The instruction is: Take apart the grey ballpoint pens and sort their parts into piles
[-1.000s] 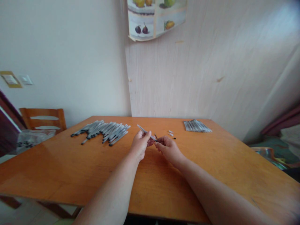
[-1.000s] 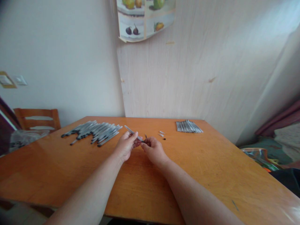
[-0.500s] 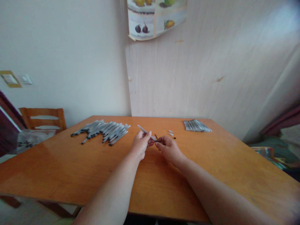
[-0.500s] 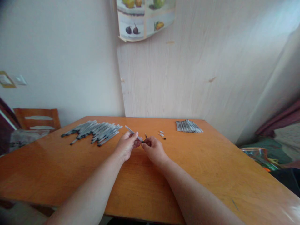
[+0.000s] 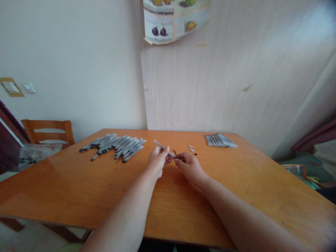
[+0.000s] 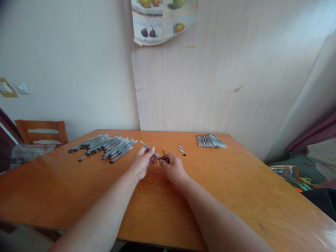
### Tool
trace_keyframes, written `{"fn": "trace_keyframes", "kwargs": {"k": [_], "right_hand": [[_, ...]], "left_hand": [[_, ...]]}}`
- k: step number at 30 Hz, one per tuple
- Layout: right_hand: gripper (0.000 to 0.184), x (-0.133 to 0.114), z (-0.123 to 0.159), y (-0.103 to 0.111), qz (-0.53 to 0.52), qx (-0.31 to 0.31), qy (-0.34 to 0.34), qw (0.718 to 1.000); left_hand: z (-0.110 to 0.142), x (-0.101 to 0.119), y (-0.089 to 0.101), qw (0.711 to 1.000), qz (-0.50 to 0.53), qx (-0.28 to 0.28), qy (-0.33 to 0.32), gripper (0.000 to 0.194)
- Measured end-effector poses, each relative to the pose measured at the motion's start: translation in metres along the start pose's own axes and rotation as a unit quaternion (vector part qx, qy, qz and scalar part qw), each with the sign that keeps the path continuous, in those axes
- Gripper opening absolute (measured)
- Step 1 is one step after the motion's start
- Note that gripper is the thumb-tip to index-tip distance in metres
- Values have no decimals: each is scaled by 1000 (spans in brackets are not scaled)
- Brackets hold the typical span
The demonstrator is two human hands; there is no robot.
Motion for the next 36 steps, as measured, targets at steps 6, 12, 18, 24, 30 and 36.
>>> {"fn": "trace_keyframes", "kwargs": {"k": [6,12,18,24,30,36], "right_hand": [[19,5,0,1,24,5,16,1000],[19,1,0,2,46,13,21,999],[21,7,-3,5,78,9,31,996],[21,4,-4,7,99,9,35,994],[25,7,-21,51,217,108,12,970],[29,24,-33,105,341,168,-119,917]], "left_hand": [[0,-1,1,1000,5,8,6,32],[-2,-2,3,999,32,17,26,29],[-5,-2,6,996,66,28,52,18],[-9,-3,10,994,87,46,57,15],[-17,-6,16,992,92,66,53,14],[-20,-7,19,990,101,78,51,14]]}}
Point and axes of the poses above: each hand's wrist, its own z-axis away from the middle knuckle, its own y-axis out of the back of the hand, x = y × z, the point moved 2 cm from there along -z, towards the middle knuckle, and after that the axes turned 4 degrees about -z, right-handed, at the moved point
